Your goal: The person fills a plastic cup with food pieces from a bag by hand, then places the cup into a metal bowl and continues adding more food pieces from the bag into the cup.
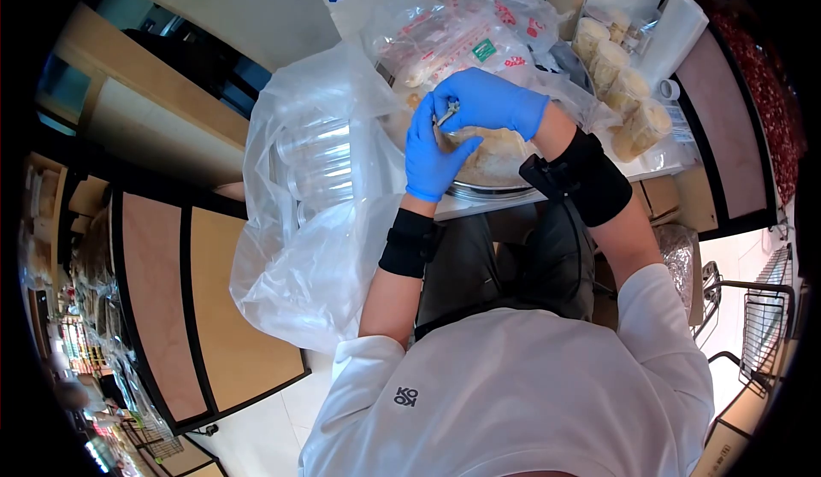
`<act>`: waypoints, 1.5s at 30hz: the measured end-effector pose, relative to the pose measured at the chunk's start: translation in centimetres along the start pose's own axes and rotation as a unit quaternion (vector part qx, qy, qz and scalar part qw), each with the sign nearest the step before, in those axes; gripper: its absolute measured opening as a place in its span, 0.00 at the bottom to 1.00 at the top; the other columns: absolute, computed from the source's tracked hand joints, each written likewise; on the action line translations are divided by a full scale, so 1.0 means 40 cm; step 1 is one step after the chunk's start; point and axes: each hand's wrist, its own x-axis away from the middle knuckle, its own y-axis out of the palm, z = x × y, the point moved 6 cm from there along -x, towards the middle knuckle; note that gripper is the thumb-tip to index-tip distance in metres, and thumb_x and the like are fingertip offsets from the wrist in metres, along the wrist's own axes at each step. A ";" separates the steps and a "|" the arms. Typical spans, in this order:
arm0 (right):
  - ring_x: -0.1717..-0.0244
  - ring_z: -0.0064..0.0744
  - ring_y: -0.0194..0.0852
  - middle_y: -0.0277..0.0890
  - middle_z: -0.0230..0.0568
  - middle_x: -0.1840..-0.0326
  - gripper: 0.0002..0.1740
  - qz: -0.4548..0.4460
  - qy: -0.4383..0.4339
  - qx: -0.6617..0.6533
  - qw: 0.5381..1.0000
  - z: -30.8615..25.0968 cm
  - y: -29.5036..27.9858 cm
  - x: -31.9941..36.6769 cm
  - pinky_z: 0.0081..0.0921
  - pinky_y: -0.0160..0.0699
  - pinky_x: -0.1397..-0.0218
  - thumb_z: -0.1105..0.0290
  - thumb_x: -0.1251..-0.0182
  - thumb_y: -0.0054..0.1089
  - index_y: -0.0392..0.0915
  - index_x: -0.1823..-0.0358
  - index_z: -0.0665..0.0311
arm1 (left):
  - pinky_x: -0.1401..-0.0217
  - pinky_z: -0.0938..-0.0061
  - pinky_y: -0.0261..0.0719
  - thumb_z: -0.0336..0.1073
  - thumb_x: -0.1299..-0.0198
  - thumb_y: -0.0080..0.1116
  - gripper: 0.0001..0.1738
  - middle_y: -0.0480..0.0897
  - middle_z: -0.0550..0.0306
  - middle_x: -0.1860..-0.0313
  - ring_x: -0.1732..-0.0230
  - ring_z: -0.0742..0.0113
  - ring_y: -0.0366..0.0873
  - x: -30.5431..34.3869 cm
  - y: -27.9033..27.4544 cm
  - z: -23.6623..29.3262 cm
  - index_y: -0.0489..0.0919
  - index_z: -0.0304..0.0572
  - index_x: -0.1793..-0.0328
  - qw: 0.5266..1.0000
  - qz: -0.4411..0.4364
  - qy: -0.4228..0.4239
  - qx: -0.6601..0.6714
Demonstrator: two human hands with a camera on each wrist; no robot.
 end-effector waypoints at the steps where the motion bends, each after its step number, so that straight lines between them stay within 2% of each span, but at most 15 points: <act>1: 0.67 0.35 0.77 0.79 0.43 0.69 0.16 0.005 -0.002 0.008 1.000 0.001 -0.004 0.001 0.28 0.75 0.60 0.64 0.50 0.68 0.81 0.62 0.65 | 0.38 0.64 0.71 0.44 0.60 0.78 0.55 0.71 0.44 0.37 0.38 0.53 0.72 -0.001 0.001 0.001 0.59 0.34 0.28 1.000 0.001 0.002 0.000; 3: 0.68 0.36 0.76 0.79 0.44 0.68 0.16 0.011 -0.006 0.017 1.000 0.007 -0.012 0.004 0.28 0.75 0.61 0.63 0.48 0.68 0.81 0.61 0.65 | 0.37 0.64 0.71 0.44 0.60 0.78 0.54 0.72 0.45 0.37 0.38 0.55 0.72 0.000 -0.001 0.000 0.59 0.35 0.28 1.000 0.018 0.006 0.002; 8: 0.66 0.27 0.76 0.81 0.42 0.66 0.14 0.111 0.027 -0.055 0.992 0.055 -0.076 0.015 0.25 0.75 0.58 0.66 0.41 0.65 0.81 0.57 0.67 | 0.37 0.64 0.72 0.42 0.59 0.78 0.49 0.72 0.44 0.37 0.38 0.51 0.73 0.002 -0.002 -0.002 0.64 0.37 0.31 0.998 0.027 0.028 -0.047; 12: 0.64 0.24 0.76 0.81 0.40 0.65 0.13 0.121 0.037 -0.047 0.991 0.067 -0.077 0.020 0.23 0.76 0.57 0.68 0.40 0.65 0.80 0.57 0.69 | 0.36 0.62 0.71 0.41 0.58 0.77 0.42 0.72 0.42 0.37 0.39 0.47 0.73 -0.009 -0.003 0.016 0.70 0.38 0.36 0.995 0.021 0.091 -0.042; 18: 0.62 0.27 0.77 0.81 0.41 0.64 0.13 0.113 0.047 -0.069 0.990 0.062 -0.052 0.024 0.24 0.76 0.55 0.69 0.40 0.64 0.80 0.56 0.67 | 0.36 0.61 0.71 0.40 0.59 0.77 0.40 0.71 0.42 0.36 0.37 0.47 0.72 -0.006 -0.005 0.019 0.72 0.43 0.37 0.997 0.019 0.065 -0.040; 24: 0.61 0.29 0.79 0.81 0.42 0.62 0.13 0.102 0.026 -0.056 0.993 0.057 -0.052 0.020 0.26 0.77 0.54 0.69 0.39 0.63 0.80 0.55 0.67 | 0.36 0.60 0.71 0.41 0.58 0.77 0.40 0.70 0.43 0.35 0.37 0.47 0.71 -0.003 -0.002 0.010 0.71 0.45 0.38 0.995 0.031 0.085 -0.051; 27: 0.61 0.31 0.79 0.82 0.42 0.61 0.13 0.103 0.033 -0.069 0.992 0.052 -0.046 0.019 0.27 0.77 0.54 0.70 0.37 0.60 0.79 0.52 0.66 | 0.36 0.61 0.71 0.40 0.58 0.77 0.39 0.69 0.43 0.34 0.36 0.46 0.71 -0.002 -0.002 0.010 0.71 0.45 0.38 0.995 0.032 0.080 -0.055; 29: 0.60 0.39 0.81 0.81 0.46 0.59 0.14 0.101 0.001 -0.016 0.995 0.039 -0.040 0.017 0.30 0.78 0.54 0.69 0.34 0.56 0.77 0.49 0.64 | 0.36 0.61 0.71 0.40 0.58 0.77 0.39 0.69 0.43 0.34 0.36 0.46 0.70 -0.003 0.000 0.007 0.71 0.45 0.38 0.995 0.034 0.079 -0.048; 30: 0.60 0.39 0.81 0.81 0.46 0.59 0.14 0.102 0.002 -0.017 0.995 0.035 -0.033 0.018 0.30 0.78 0.54 0.69 0.34 0.56 0.77 0.49 0.64 | 0.36 0.61 0.71 0.39 0.57 0.77 0.39 0.69 0.43 0.34 0.36 0.46 0.70 -0.002 -0.001 0.006 0.71 0.45 0.38 0.995 0.036 0.078 -0.041; 33: 0.58 0.47 0.80 0.80 0.49 0.57 0.15 0.106 0.021 0.097 0.989 0.030 -0.008 0.024 0.34 0.78 0.54 0.66 0.33 0.53 0.77 0.47 0.62 | 0.36 0.61 0.71 0.39 0.57 0.77 0.37 0.69 0.42 0.35 0.36 0.46 0.70 -0.003 -0.001 0.006 0.71 0.44 0.40 0.997 0.029 0.065 -0.038; 35: 0.57 0.51 0.79 0.80 0.51 0.56 0.15 0.175 0.026 0.069 0.982 0.038 -0.012 0.035 0.36 0.78 0.54 0.64 0.32 0.52 0.77 0.48 0.61 | 0.36 0.61 0.71 0.39 0.57 0.77 0.37 0.69 0.42 0.35 0.36 0.46 0.70 -0.003 -0.004 0.011 0.72 0.43 0.41 0.997 0.030 0.062 -0.043; 36: 0.57 0.51 0.79 0.80 0.51 0.56 0.15 0.174 0.026 0.069 0.982 0.032 -0.013 0.041 0.36 0.78 0.54 0.64 0.32 0.52 0.77 0.48 0.61 | 0.36 0.60 0.71 0.39 0.58 0.77 0.36 0.69 0.42 0.35 0.36 0.46 0.70 -0.003 -0.004 0.013 0.73 0.42 0.42 0.997 0.030 0.059 -0.047; 39: 0.59 0.47 0.81 0.81 0.49 0.57 0.14 0.140 0.069 0.116 0.981 0.034 -0.020 0.055 0.35 0.78 0.55 0.65 0.33 0.54 0.78 0.50 0.62 | 0.36 0.60 0.71 0.39 0.58 0.77 0.34 0.69 0.41 0.35 0.36 0.47 0.70 0.000 -0.006 0.011 0.74 0.42 0.44 0.996 0.037 0.071 -0.044; 41: 0.60 0.40 0.81 0.81 0.46 0.59 0.13 0.134 0.061 0.031 0.989 0.041 -0.022 0.058 0.31 0.78 0.55 0.66 0.35 0.58 0.80 0.53 0.62 | 0.36 0.60 0.71 0.39 0.58 0.77 0.33 0.69 0.41 0.35 0.36 0.47 0.70 0.000 -0.005 0.006 0.74 0.42 0.44 0.996 0.039 0.068 -0.043; 45: 0.62 0.33 0.80 0.81 0.42 0.62 0.13 0.149 0.026 -0.014 0.988 0.029 -0.021 0.066 0.26 0.76 0.57 0.65 0.39 0.63 0.81 0.55 0.62 | 0.37 0.61 0.72 0.39 0.58 0.77 0.35 0.69 0.41 0.35 0.35 0.47 0.70 0.000 -0.009 0.010 0.73 0.42 0.43 0.995 0.044 0.069 -0.054</act>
